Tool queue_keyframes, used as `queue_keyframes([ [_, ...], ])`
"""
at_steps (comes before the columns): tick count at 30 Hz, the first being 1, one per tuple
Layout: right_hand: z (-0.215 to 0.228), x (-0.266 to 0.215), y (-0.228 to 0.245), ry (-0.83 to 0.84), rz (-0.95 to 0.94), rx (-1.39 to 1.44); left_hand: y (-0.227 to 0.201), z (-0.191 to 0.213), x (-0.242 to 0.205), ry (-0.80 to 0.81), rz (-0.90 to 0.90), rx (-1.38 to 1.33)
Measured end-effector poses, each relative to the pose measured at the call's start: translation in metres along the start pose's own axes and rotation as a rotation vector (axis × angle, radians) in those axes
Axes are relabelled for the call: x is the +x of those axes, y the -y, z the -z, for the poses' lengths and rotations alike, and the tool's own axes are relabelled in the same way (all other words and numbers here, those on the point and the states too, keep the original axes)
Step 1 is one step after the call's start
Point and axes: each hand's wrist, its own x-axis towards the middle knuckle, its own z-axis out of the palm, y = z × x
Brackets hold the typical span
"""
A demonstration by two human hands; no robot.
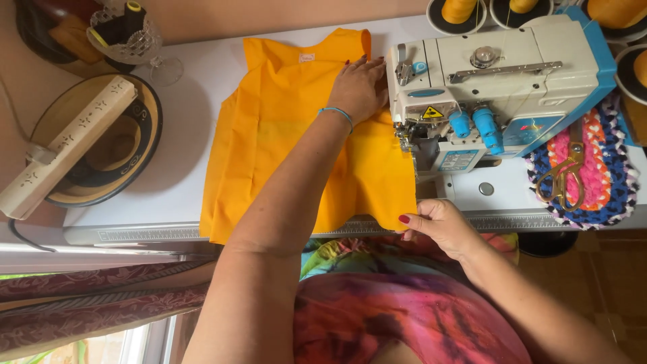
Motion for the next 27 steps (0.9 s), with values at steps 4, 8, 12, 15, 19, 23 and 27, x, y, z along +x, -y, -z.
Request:
queue_keyframes([
  [4,0.002,0.0,-0.004,0.009,0.005,0.035,0.01,-0.027,-0.003,-0.319,-0.155,-0.178],
  [8,0.005,0.003,-0.009,-0.017,-0.02,0.093,-0.015,0.001,-0.026,-0.602,-0.251,-0.29],
  [12,0.005,0.001,-0.009,-0.012,-0.001,0.112,-0.01,-0.018,-0.024,-0.601,-0.067,-0.128],
  [15,0.003,-0.003,-0.003,-0.007,0.012,0.069,-0.008,-0.014,-0.021,-0.356,-0.022,0.064],
  [19,0.0,-0.005,0.0,0.025,0.077,0.037,-0.007,0.004,-0.022,-0.26,-0.047,-0.103],
  [23,-0.001,-0.008,0.004,0.099,0.062,0.077,-0.008,0.002,-0.023,-0.335,-0.115,-0.348],
  [27,-0.004,-0.011,0.005,0.104,0.061,0.085,-0.01,-0.003,-0.018,-0.434,-0.178,-0.426],
])
